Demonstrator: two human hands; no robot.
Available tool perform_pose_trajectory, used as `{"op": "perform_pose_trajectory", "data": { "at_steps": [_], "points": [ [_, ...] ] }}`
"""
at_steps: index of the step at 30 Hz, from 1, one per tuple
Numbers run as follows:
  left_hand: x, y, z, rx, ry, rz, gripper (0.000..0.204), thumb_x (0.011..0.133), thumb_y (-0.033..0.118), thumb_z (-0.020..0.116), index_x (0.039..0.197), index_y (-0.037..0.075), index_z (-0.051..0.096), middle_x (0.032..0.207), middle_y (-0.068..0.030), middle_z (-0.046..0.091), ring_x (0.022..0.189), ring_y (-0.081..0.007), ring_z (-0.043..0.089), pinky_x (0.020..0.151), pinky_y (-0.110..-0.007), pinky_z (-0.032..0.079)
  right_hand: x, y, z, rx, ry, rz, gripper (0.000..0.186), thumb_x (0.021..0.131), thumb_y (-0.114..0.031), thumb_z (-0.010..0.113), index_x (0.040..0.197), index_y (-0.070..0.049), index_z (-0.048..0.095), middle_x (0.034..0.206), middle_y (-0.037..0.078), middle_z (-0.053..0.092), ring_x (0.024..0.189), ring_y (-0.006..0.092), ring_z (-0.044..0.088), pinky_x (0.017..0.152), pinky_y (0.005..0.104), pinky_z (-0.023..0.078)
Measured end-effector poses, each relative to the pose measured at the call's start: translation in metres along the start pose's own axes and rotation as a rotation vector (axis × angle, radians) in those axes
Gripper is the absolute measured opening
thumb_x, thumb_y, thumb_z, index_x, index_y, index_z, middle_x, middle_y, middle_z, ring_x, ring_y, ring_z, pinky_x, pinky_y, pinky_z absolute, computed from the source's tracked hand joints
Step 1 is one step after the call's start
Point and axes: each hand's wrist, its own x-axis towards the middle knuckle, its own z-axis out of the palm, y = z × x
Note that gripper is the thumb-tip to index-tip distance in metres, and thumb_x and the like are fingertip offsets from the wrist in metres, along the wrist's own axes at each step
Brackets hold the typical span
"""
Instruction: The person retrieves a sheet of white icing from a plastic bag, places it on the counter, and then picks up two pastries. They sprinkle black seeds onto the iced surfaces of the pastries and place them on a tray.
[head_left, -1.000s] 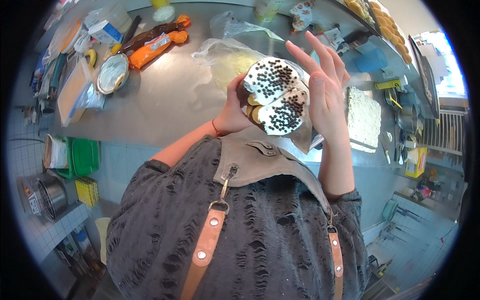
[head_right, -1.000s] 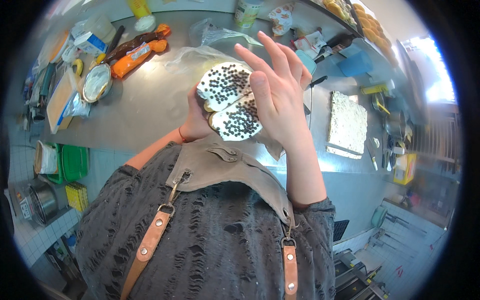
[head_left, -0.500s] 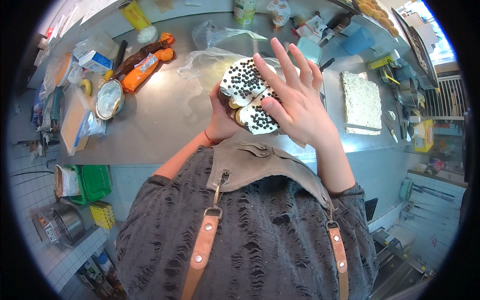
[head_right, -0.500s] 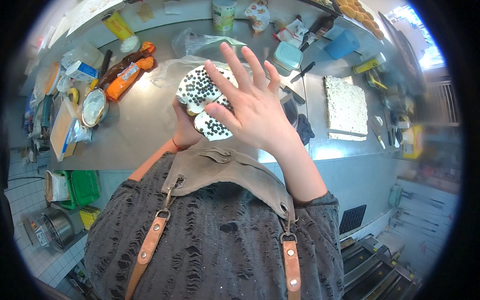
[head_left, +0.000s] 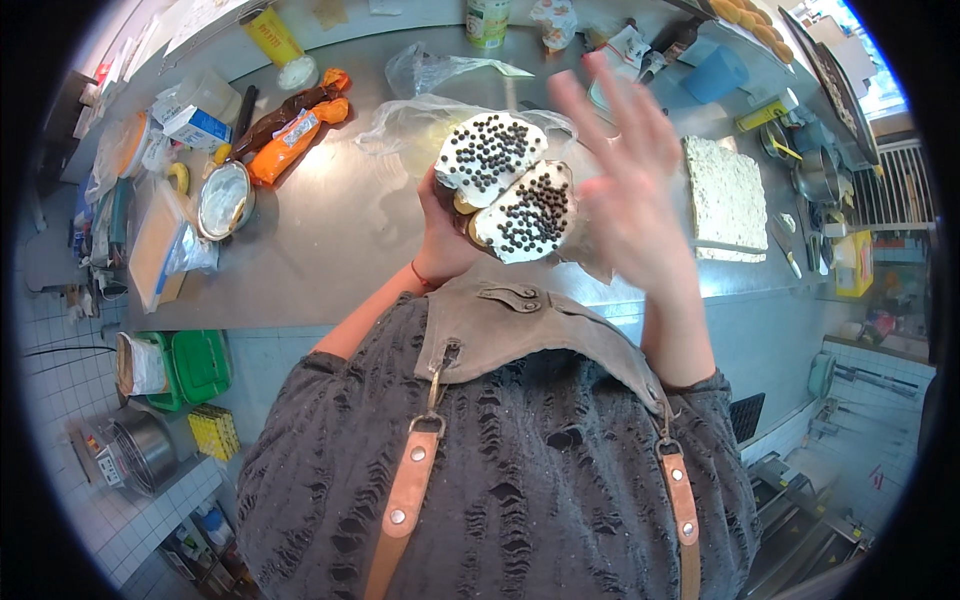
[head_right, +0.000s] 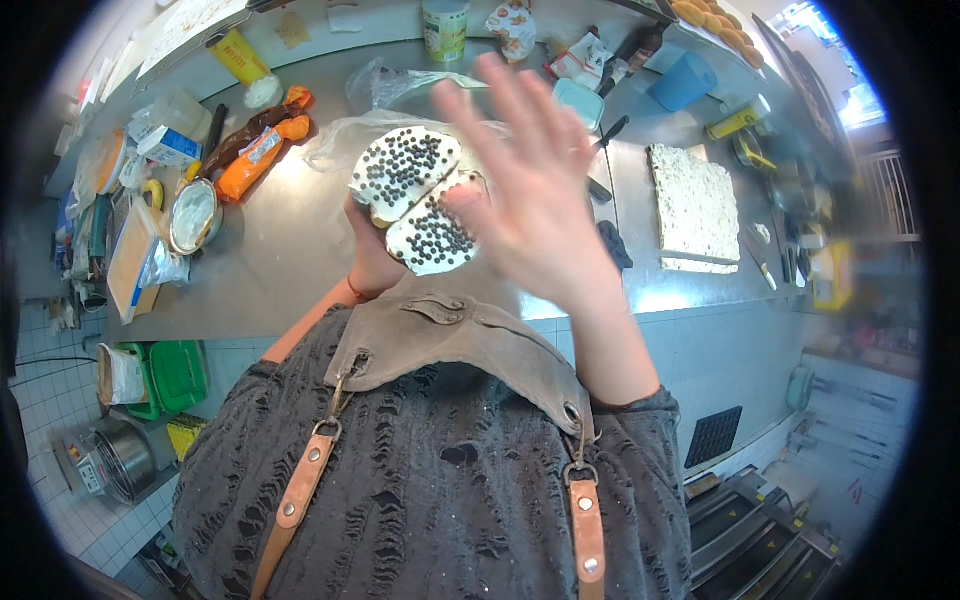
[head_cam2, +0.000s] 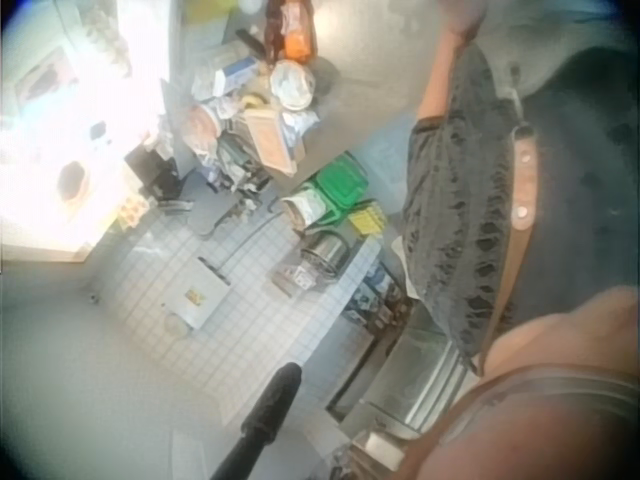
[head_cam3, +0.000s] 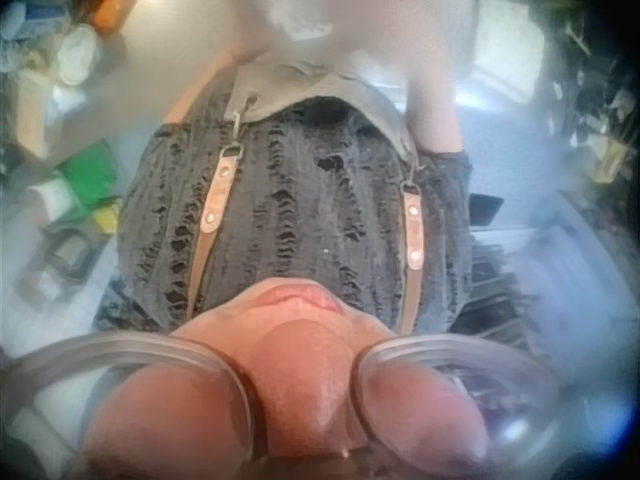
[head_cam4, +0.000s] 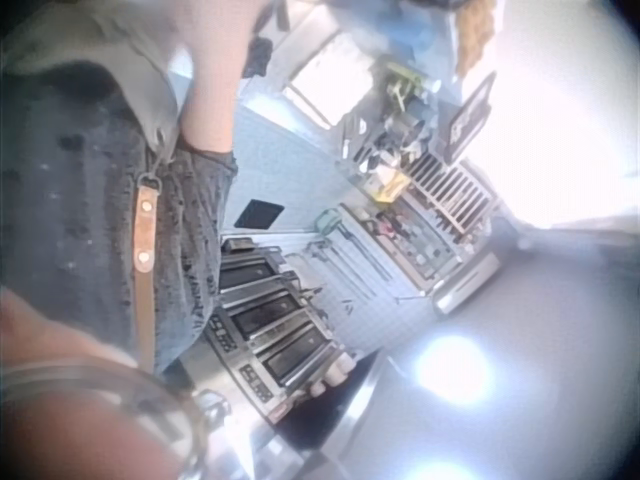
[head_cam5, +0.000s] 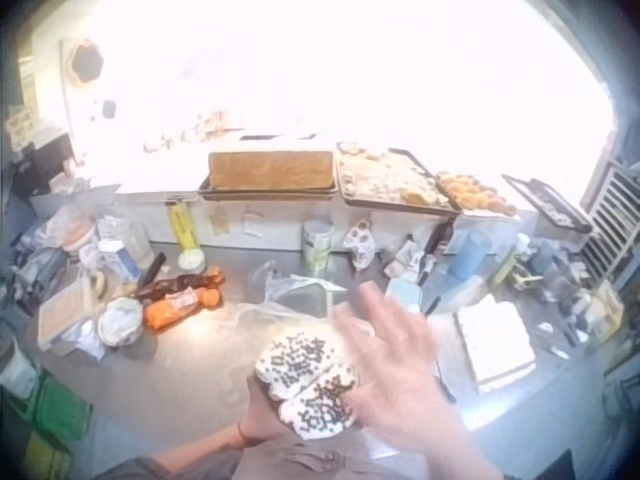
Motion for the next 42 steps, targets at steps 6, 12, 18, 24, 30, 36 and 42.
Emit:
{"op": "perform_pose_trajectory", "data": {
  "at_steps": [6, 12, 18, 24, 30, 36, 42],
  "points": [
    [-0.022, -0.004, -0.006, 0.25, 0.12, 0.022, 0.132, 0.064, 0.001, 0.095, 0.158, 0.012, 0.003, 0.155, -0.0149, 0.031, 0.142, -0.0266, 0.042, 0.116, -0.045, 0.039, -0.068, 0.075, -0.002, 0.303, 0.359, 0.386, 0.028, 0.102, -0.022, 0.063, 0.124, -0.008, 0.073, 0.13, 0.015, 0.068, 0.123, 0.0278, 0.062, 0.104, 0.0352, 0.046],
    [-0.031, -0.016, -0.029, 0.151, 0.271, -0.036, 0.117, 0.07, -0.004, 0.089, 0.156, 0.01, 0.01, 0.154, -0.0139, 0.035, 0.14, -0.0257, 0.044, 0.116, -0.044, 0.038, -0.191, 0.117, 0.034, -0.095, 0.413, 0.689, 0.013, 0.096, -0.011, 0.072, 0.108, -0.007, 0.076, 0.088, 0.009, 0.072, 0.074, 0.0207, 0.069, 0.066, 0.0337, 0.054],
    [-0.038, -0.008, -0.031, 0.422, 0.218, 0.019, 0.133, 0.07, -0.004, 0.091, 0.162, 0.022, -0.002, 0.159, -0.0104, 0.033, 0.138, -0.0255, 0.049, 0.112, -0.045, 0.049, -0.191, 0.088, 0.017, -0.375, 0.412, 0.468, 0.016, 0.093, -0.006, 0.074, 0.109, -0.009, 0.074, 0.081, 0.008, 0.067, 0.067, 0.0257, 0.067, 0.059, 0.0348, 0.054],
    [-0.038, 0.01, -0.001, 0.234, 0.16, 0.012, 0.121, 0.075, -0.002, 0.087, 0.157, 0.013, 0.0, 0.155, -0.0134, 0.033, 0.144, -0.0266, 0.04, 0.118, -0.044, 0.036, -0.121, 0.036, -0.013, 0.121, 0.43, 0.123, 0.028, 0.088, 0.008, 0.073, 0.113, -0.005, 0.074, 0.085, 0.009, 0.067, 0.063, 0.0167, 0.059, 0.056, 0.0271, 0.047],
    [-0.04, 0.031, 0.017, -0.192, 0.24, -0.394, 0.118, 0.073, -0.001, 0.09, 0.151, 0.016, 0.004, 0.151, -0.0163, 0.038, 0.137, -0.0281, 0.05, 0.112, -0.047, 0.047, -0.063, 0.013, -0.023, 0.376, 0.302, -0.045, 0.035, 0.084, 0.011, 0.064, 0.112, -0.008, 0.075, 0.125, 0.013, 0.062, 0.088, 0.0198, 0.06, 0.073, 0.0302, 0.05],
    [-0.042, 0.046, 0.035, -0.45, 0.307, -0.443, 0.114, 0.074, 0.0, 0.09, 0.15, 0.017, 0.007, 0.152, -0.0189, 0.038, 0.135, -0.03, 0.053, 0.11, -0.048, 0.051, -0.038, -0.002, -0.025, 0.193, 0.113, -0.128, 0.041, 0.077, 0.007, 0.062, 0.106, -0.016, 0.078, 0.129, 0.01, 0.062, 0.116, 0.0314, 0.052, 0.094, 0.0403, 0.047],
    [-0.035, 0.063, 0.036, -0.58, 0.253, -0.453, 0.113, 0.076, 0.001, 0.089, 0.15, 0.018, 0.006, 0.152, -0.0186, 0.039, 0.136, -0.0292, 0.053, 0.11, -0.047, 0.051, -0.035, -0.013, -0.015, 0.142, 0.068, -0.155, 0.039, 0.077, 0.005, 0.064, 0.105, -0.019, 0.079, 0.131, 0.008, 0.061, 0.12, 0.0327, 0.051, 0.103, 0.043, 0.041]
  ]
}}
